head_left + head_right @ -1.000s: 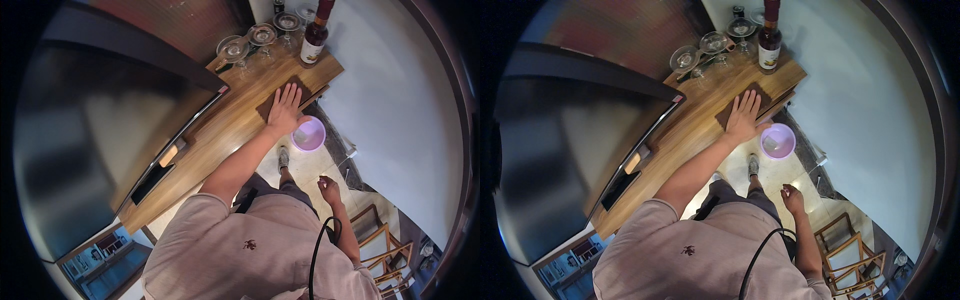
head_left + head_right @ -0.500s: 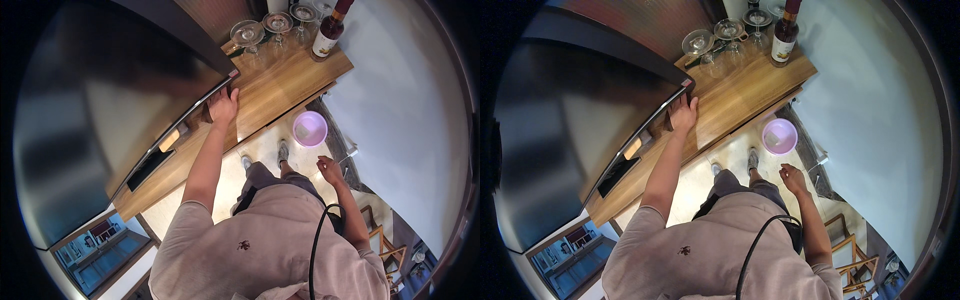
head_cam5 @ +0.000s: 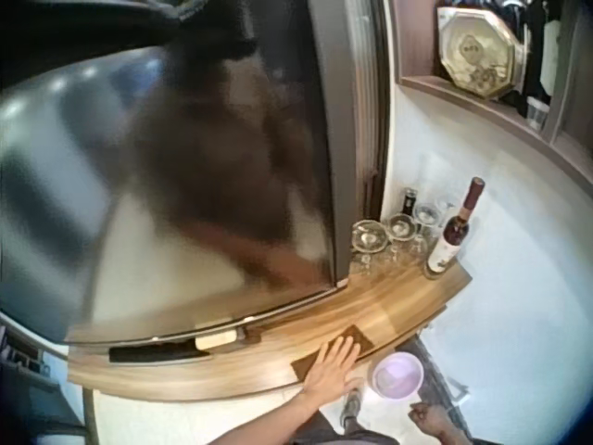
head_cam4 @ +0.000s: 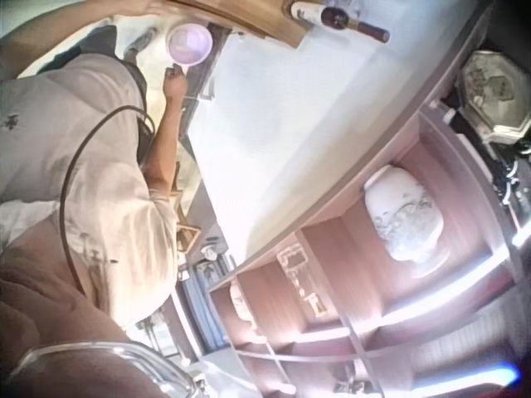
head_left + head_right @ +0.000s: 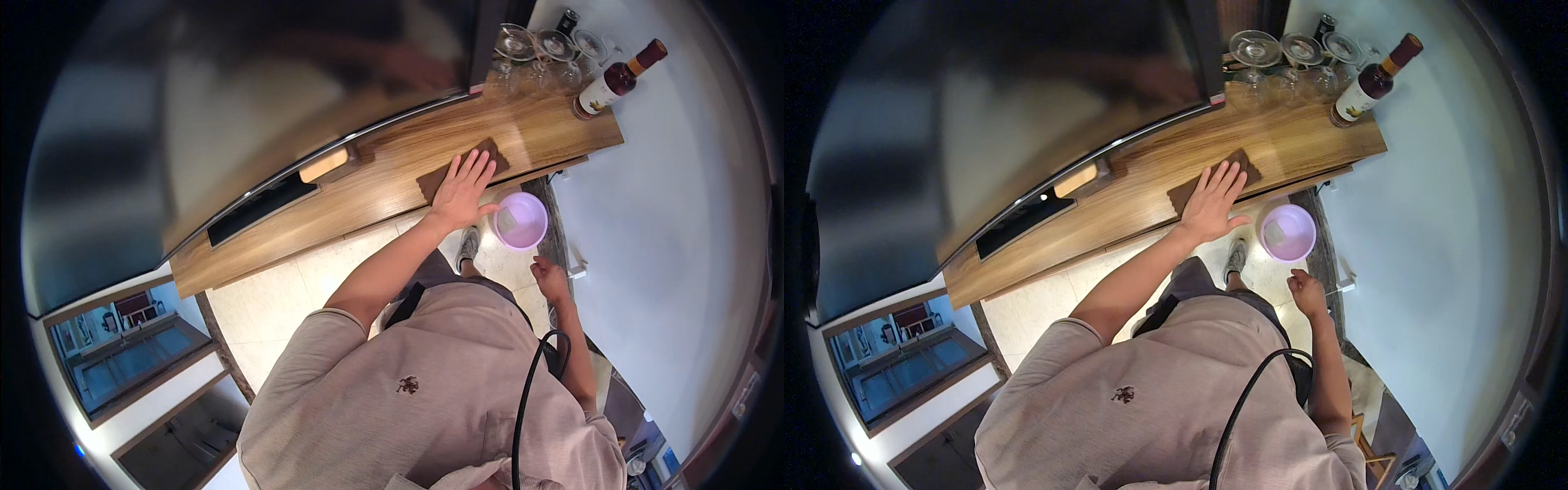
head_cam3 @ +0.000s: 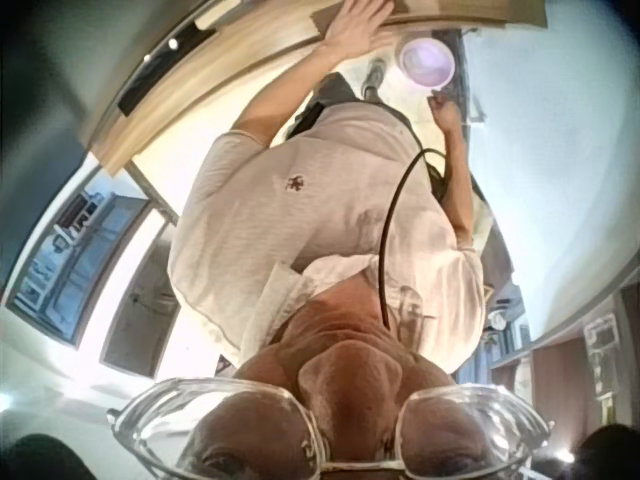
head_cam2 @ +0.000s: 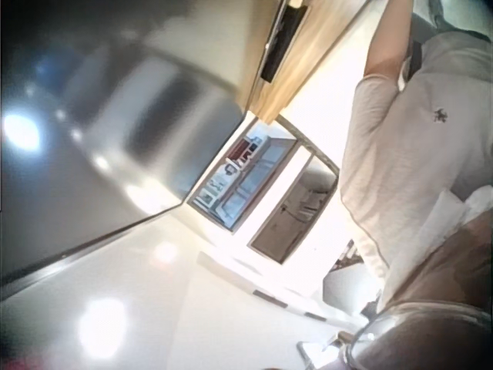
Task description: The person rinses a cloth in a sink, then uses it to wipe a wooden table, a TV stand, and several shelves on a display cabinet before checking pots on a kitchen stove.
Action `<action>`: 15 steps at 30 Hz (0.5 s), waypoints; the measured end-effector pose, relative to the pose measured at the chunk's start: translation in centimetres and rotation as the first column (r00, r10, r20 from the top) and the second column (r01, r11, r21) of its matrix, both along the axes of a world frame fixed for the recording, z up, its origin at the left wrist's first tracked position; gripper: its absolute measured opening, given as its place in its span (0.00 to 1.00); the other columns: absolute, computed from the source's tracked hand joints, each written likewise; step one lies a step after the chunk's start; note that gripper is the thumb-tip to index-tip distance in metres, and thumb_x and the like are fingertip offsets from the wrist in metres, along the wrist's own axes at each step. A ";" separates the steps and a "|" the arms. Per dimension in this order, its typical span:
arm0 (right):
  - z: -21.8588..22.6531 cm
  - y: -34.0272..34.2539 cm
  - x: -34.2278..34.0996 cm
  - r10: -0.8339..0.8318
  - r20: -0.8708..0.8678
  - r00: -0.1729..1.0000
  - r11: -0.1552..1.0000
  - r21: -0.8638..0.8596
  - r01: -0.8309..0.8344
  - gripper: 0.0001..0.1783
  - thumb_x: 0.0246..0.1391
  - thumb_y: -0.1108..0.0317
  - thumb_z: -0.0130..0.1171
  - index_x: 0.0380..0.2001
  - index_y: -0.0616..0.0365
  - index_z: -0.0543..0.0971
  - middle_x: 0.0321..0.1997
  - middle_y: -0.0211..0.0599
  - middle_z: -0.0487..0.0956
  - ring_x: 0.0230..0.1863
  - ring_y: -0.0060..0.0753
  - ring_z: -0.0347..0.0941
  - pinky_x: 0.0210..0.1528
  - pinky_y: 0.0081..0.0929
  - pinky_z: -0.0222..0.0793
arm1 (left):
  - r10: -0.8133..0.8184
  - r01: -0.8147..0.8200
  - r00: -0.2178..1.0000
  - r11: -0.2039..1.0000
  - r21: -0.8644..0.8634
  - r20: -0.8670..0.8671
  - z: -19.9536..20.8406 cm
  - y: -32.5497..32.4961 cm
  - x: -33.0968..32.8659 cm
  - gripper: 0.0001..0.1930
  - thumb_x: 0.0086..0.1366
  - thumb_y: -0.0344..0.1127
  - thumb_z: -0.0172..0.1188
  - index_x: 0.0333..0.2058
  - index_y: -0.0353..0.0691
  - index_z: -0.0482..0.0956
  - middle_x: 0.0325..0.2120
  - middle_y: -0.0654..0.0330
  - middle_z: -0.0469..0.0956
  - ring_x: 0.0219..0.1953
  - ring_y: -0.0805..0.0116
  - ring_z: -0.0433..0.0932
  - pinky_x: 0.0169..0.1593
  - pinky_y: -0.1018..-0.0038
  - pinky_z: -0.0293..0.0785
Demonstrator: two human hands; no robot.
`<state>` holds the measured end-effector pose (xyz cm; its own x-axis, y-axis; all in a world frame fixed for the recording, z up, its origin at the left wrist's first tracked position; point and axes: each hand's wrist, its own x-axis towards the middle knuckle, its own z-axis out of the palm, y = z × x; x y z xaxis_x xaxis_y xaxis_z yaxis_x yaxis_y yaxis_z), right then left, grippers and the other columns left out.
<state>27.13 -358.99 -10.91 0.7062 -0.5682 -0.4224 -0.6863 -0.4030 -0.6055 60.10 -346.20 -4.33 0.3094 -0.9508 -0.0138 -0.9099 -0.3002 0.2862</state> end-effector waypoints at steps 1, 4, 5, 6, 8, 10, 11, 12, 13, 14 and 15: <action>0.7 0.2 1.0 0.001 0.010 1.000 1.000 0.012 -0.001 0.16 0.59 0.62 0.61 0.47 0.59 0.83 0.35 0.54 0.84 0.38 0.54 0.83 0.43 0.43 0.78 | -0.011 0.011 1.000 1.000 -0.014 -0.026 -0.1 1.9 0.0 0.50 0.65 0.68 0.55 0.73 0.38 0.53 0.75 0.48 0.49 0.78 0.50 0.43 0.77 0.51 0.38; 1.4 1.1 3.5 0.049 0.057 0.997 0.999 -0.017 -0.048 0.17 0.59 0.61 0.61 0.47 0.59 0.83 0.35 0.53 0.84 0.38 0.54 0.83 0.42 0.42 0.78 | 0.097 -0.097 0.994 0.995 -0.019 0.047 -0.2 8.4 1.4 0.49 0.64 0.67 0.58 0.73 0.40 0.55 0.75 0.49 0.51 0.77 0.50 0.45 0.76 0.51 0.41; 1.3 1.4 4.0 0.070 0.049 0.996 0.997 -0.034 -0.068 0.17 0.59 0.61 0.62 0.48 0.59 0.83 0.35 0.53 0.85 0.39 0.54 0.83 0.43 0.43 0.78 | 0.126 -0.125 0.991 0.992 -0.024 0.048 -0.3 10.6 2.3 0.49 0.64 0.67 0.58 0.73 0.40 0.55 0.75 0.49 0.52 0.77 0.50 0.46 0.76 0.50 0.42; 1.4 2.2 4.7 0.077 0.042 0.996 0.997 -0.018 -0.076 0.18 0.59 0.61 0.62 0.48 0.59 0.82 0.36 0.53 0.85 0.39 0.54 0.83 0.43 0.43 0.78 | 0.161 -0.160 0.986 0.987 -0.024 0.048 -0.4 13.3 3.2 0.50 0.63 0.67 0.58 0.73 0.39 0.56 0.74 0.48 0.52 0.77 0.50 0.47 0.76 0.50 0.42; 1.7 3.5 6.5 0.096 0.032 0.995 0.995 0.013 -0.096 0.18 0.59 0.61 0.62 0.49 0.59 0.82 0.37 0.53 0.85 0.40 0.55 0.83 0.44 0.43 0.78 | 0.208 -0.208 0.976 0.978 -0.006 0.066 -0.5 18.7 5.0 0.50 0.63 0.66 0.59 0.73 0.37 0.55 0.74 0.48 0.53 0.77 0.51 0.48 0.76 0.51 0.43; 1.7 4.5 8.2 0.174 0.027 0.984 0.985 -0.021 -0.174 0.19 0.60 0.60 0.62 0.50 0.59 0.81 0.39 0.53 0.85 0.43 0.53 0.84 0.46 0.41 0.78 | 0.217 -0.224 0.971 0.972 0.068 0.103 0.2 23.8 6.6 0.50 0.63 0.64 0.61 0.73 0.37 0.55 0.74 0.49 0.53 0.77 0.52 0.47 0.76 0.52 0.43; 1.8 5.2 8.9 0.210 0.022 0.978 0.977 -0.035 -0.209 0.19 0.61 0.60 0.62 0.50 0.59 0.81 0.40 0.53 0.85 0.44 0.52 0.84 0.48 0.40 0.78 | 0.235 -0.244 0.966 0.967 0.075 0.109 0.3 26.3 7.3 0.50 0.63 0.63 0.62 0.73 0.37 0.55 0.74 0.49 0.53 0.77 0.52 0.47 0.76 0.52 0.44; 2.1 5.9 9.7 0.223 0.027 0.974 0.975 -0.027 -0.223 0.19 0.61 0.60 0.62 0.50 0.59 0.81 0.40 0.53 0.85 0.44 0.53 0.83 0.47 0.40 0.78 | 0.250 -0.259 0.961 0.962 0.079 0.115 0.3 28.8 8.1 0.49 0.63 0.61 0.63 0.73 0.37 0.55 0.75 0.49 0.52 0.77 0.51 0.48 0.76 0.52 0.44; 2.8 6.9 10.7 0.231 0.031 0.973 0.973 -0.020 -0.230 0.19 0.61 0.60 0.61 0.51 0.58 0.81 0.40 0.52 0.85 0.43 0.53 0.83 0.47 0.41 0.78 | 0.274 -0.284 0.955 0.956 0.080 0.113 0.1 31.6 8.8 0.48 0.64 0.60 0.62 0.73 0.37 0.55 0.75 0.50 0.52 0.77 0.53 0.48 0.76 0.52 0.44; 3.5 7.8 11.6 0.233 0.033 0.972 0.972 -0.019 -0.232 0.19 0.61 0.59 0.61 0.51 0.58 0.81 0.40 0.52 0.85 0.43 0.54 0.83 0.47 0.41 0.78 | 0.294 -0.303 0.949 0.950 0.077 0.110 -0.2 34.2 9.4 0.46 0.65 0.59 0.61 0.73 0.37 0.55 0.75 0.50 0.52 0.77 0.54 0.48 0.77 0.53 0.43; 4.3 8.6 12.3 0.229 0.019 0.973 0.973 0.005 -0.229 0.19 0.61 0.60 0.61 0.51 0.58 0.81 0.40 0.52 0.85 0.42 0.54 0.83 0.47 0.41 0.78 | 0.282 -0.292 0.950 0.955 0.062 0.135 -1.0 36.6 10.0 0.45 0.66 0.56 0.61 0.72 0.37 0.55 0.74 0.50 0.53 0.77 0.54 0.48 0.77 0.52 0.44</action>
